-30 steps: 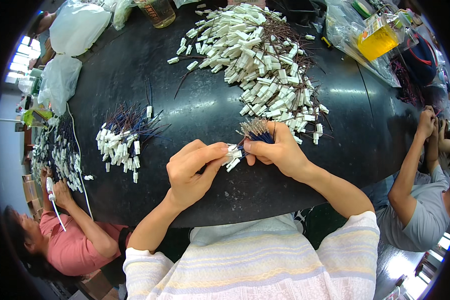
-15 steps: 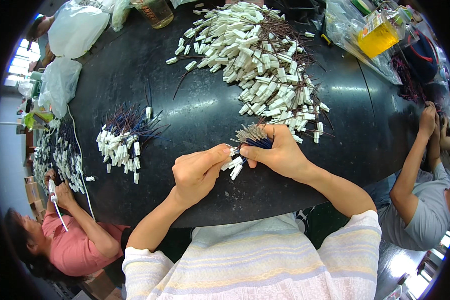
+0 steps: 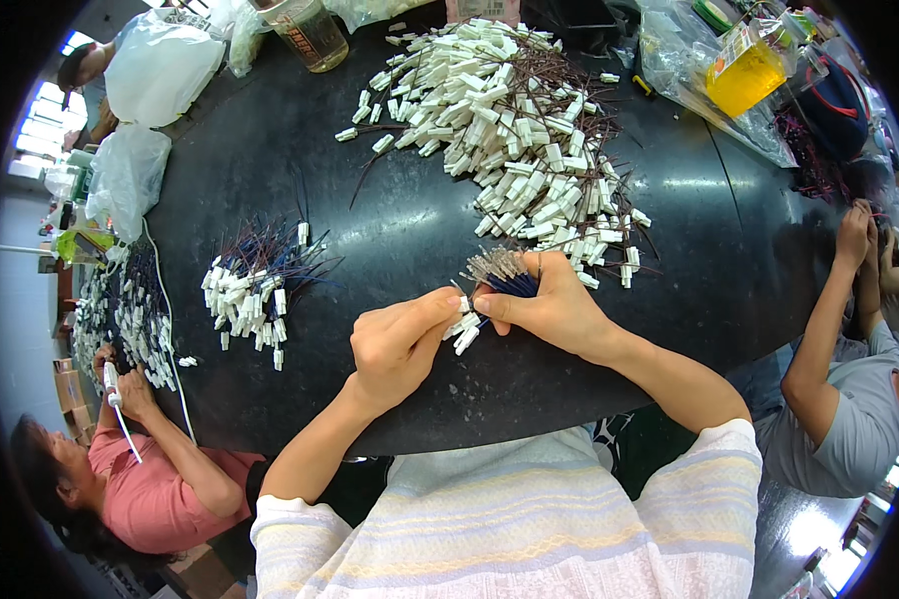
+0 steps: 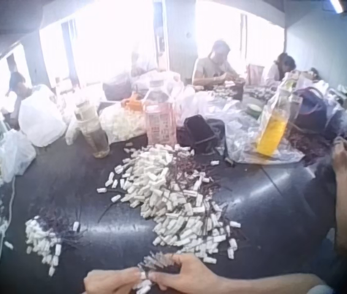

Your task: The person assembles small electrical connectors and wires by hand, joining the components together at a shared factory table.

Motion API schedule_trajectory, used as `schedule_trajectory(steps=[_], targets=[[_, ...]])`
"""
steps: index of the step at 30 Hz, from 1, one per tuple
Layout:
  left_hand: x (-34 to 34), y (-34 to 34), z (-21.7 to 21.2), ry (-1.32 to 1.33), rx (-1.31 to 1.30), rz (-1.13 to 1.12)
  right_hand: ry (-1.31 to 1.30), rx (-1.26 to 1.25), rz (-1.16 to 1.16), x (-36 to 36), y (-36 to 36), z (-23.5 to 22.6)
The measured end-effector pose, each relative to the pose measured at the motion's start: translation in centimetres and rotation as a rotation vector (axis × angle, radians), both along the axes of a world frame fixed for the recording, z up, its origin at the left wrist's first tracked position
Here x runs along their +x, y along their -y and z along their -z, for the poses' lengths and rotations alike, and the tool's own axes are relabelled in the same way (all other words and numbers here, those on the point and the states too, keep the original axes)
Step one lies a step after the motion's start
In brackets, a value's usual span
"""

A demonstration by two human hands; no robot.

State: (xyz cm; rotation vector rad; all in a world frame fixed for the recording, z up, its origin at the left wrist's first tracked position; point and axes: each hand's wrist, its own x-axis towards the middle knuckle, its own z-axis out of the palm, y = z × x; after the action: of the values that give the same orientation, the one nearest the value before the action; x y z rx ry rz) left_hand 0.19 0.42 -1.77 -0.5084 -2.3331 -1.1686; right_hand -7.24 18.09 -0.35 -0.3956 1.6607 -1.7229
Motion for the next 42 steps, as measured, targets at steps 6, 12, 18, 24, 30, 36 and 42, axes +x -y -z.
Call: schedule_trajectory(steps=[6, 12, 18, 24, 30, 36, 42], targets=[[0.3, 0.7, -0.9, -0.007, -0.011, 0.106, -0.084, 0.002, -0.022, 0.3, -0.2, 0.4], [-6.5, 3.4, -0.9, -0.051, -0.355, -0.274, -0.071, 0.023, 0.022, 0.3, -0.4, 0.7], [-12.4, 5.5, 0.6, -0.013, -0.487, -0.551, -0.043, 0.025, 0.017, 0.3, -0.1, 0.5], [-11.6, 5.7, 0.0, 0.15, -0.323, -0.466, 0.029, -0.016, 0.017, -0.2, -0.3, 0.0], [-7.3, 6.2, 0.1, 0.37, -0.067, -0.36, 0.006, 0.022, -0.03, 0.0, -0.2, 0.1], [-4.4, 5.0, -1.3, 0.576, 0.314, -0.333, -0.049, -0.021, -0.016, 0.4, -0.1, 1.1], [-2.6, 3.4, -1.2, 0.69, 0.839, -0.156, -0.091, -0.042, 0.026, 0.8, 0.1, 1.1]])
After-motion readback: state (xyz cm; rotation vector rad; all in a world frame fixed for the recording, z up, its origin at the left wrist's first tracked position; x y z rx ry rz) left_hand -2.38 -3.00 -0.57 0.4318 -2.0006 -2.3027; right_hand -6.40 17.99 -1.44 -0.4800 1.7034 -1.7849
